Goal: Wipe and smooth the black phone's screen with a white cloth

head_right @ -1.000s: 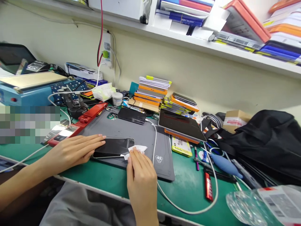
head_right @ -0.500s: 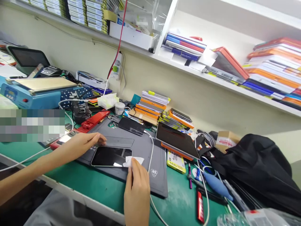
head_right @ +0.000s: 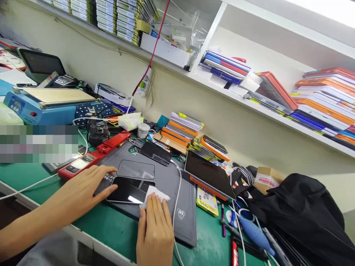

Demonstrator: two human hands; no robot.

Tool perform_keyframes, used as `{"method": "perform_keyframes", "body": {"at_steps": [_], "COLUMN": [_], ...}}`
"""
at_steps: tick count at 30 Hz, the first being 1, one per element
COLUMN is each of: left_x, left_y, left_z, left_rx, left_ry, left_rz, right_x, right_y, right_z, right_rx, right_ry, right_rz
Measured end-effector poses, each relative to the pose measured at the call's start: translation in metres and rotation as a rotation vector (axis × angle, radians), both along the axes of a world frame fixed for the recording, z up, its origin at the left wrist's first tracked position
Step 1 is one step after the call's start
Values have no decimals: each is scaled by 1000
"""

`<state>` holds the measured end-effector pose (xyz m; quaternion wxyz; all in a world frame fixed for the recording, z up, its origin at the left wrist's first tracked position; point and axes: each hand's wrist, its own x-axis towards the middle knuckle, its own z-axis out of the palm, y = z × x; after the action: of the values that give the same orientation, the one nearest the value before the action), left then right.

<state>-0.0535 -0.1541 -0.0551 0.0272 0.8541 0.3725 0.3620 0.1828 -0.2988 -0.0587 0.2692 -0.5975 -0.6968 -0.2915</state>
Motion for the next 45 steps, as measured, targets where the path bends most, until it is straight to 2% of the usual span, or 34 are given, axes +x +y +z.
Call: {"method": "perform_keyframes", "body": {"at_steps": [3, 8, 11, 17, 20, 26, 29, 34, 37, 41, 43, 45], "left_x": [-6, -11, -11, -11, -12, -13, -13, -12, -12, -15, -15, -15], "left_y": [-9, -8, -9, -12, -12, -12, -13, -13, -14, -15, -16, -16], "left_z": [-13, -12, -9, -6, -7, -9, -7, -5, -6, -8, -8, -7], "left_rx": [65, -65, -114, -94, -87, -125, -135, -78, -57, -58, -69, -74], "left_ry": [-18, -20, -7, -7, -3, -15, -9, 19, 23, 15, 11, 0], "left_rz": [-84, -127, -117, -125, -124, -85, -84, -89, -77, -62, -63, -71], "right_x": [1, 3, 0, 0, 2, -2, -4, -2, -3, -8, -11, -13], "right_y": [9, 35, 35, -8, -7, 36, 29, -1, 15, 45, 41, 25], "right_z": [13, 33, 27, -3, 3, 32, 27, 11, 17, 28, 24, 13], "right_rx": [-102, -218, -227, -132, -180, -297, -272, -179, -197, -204, -203, -176], "right_ry": [-65, -47, -16, -90, -105, 59, 57, -156, -197, -117, -91, -80], "right_rz": [7, 5, 3, 10, 19, -22, -40, -42, -53, -72, -67, -60]}}
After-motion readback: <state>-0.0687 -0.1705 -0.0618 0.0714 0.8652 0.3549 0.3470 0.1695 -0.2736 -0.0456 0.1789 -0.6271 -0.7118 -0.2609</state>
